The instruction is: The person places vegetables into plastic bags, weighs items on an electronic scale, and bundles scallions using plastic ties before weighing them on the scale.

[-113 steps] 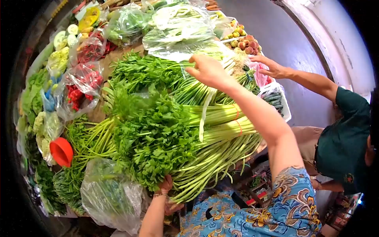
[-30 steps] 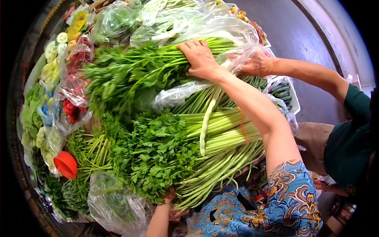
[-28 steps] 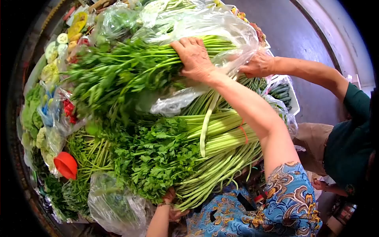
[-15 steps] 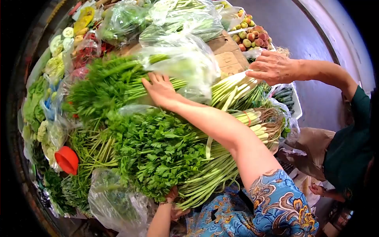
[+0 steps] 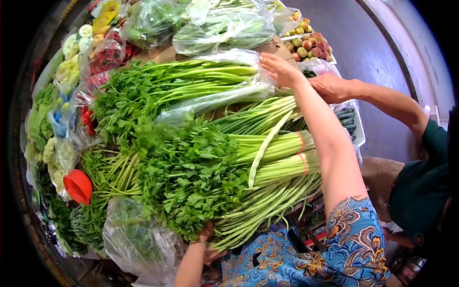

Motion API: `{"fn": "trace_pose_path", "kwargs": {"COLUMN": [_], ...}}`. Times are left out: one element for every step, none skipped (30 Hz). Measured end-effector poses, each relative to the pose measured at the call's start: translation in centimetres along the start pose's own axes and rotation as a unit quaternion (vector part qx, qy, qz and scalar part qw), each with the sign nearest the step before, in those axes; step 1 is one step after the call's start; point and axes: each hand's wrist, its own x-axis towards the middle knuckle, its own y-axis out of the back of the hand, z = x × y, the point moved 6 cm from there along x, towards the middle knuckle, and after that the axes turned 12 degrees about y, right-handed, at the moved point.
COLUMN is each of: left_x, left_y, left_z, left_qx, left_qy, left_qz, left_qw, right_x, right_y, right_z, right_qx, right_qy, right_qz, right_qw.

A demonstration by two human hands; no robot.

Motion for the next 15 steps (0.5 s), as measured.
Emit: {"fn": "trace_pose_path", "kwargs": {"left_x": [-0.2,-0.2,-0.2,-0.4,-0.5,-0.6,-0.5,-0.5,-0.5,-0.5,-0.6,-0.7,-0.7,-0.8,-0.8], "left_y": [0.0,0.0,-0.2,-0.4,-0.8,-0.9,-1.1,-1.4,-1.6,-1.9,-2.2,-2.4,-2.8,-3.1,-3.6], "left_z": [-0.1,-0.2,-0.4,-0.6,-1.0,-1.2,-1.6,-1.9,-2.3,-2.7,-3.1,-3.5,-3.9,-4.4,-5.0], "left_qx": [0.005,0.010,0.017,0.006,-0.006,-0.005,-0.004,-0.004,-0.002,-0.002,-0.003,-0.006,-0.008,-0.013,-0.026], "left_qy": [-0.003,-0.006,-0.008,-0.007,-0.006,-0.006,-0.004,-0.004,-0.001,0.000,0.003,0.009,0.012,0.018,0.028], "left_qz": [0.002,0.003,0.007,0.002,-0.003,-0.004,-0.006,-0.009,-0.012,-0.017,-0.022,-0.027,-0.030,-0.034,-0.042], "left_qw": [1.000,1.000,1.000,1.000,1.000,1.000,1.000,1.000,1.000,1.000,1.000,1.000,0.999,0.999,0.998], "right_x": [-0.1,-0.6,-0.9,-1.5,-2.3,-3.4,-4.5,-5.5,-7.0,-8.3,-10.1,-12.3,-14.7,-17.4,-20.9], "right_y": [0.5,-0.2,-0.9,-1.3,-1.7,-2.3,-2.6,-2.7,-2.7,-2.2,-1.7,-1.3,-1.1,-1.6,-2.5], "right_z": [0.4,-0.9,-2.4,-3.8,-4.7,-5.8,-6.9,-7.7,-8.8,-10.3,-11.7,-13.6,-14.9,-15.7,-16.3], "right_qx": [0.001,0.034,0.067,0.044,0.044,0.061,0.078,0.104,0.089,0.060,0.031,0.000,-0.033,-0.138,-0.262], "right_qy": [-0.005,0.003,0.013,0.035,0.033,0.047,0.060,0.064,0.088,0.135,0.180,0.222,0.267,0.358,0.415], "right_qz": [0.002,-0.027,-0.056,-0.054,-0.052,-0.067,-0.082,-0.106,-0.137,-0.124,-0.110,-0.064,-0.019,0.037,0.089], "right_qw": [1.000,0.999,0.996,0.997,0.997,0.995,0.992,0.987,0.983,0.981,0.977,0.973,0.963,0.923,0.867]}}
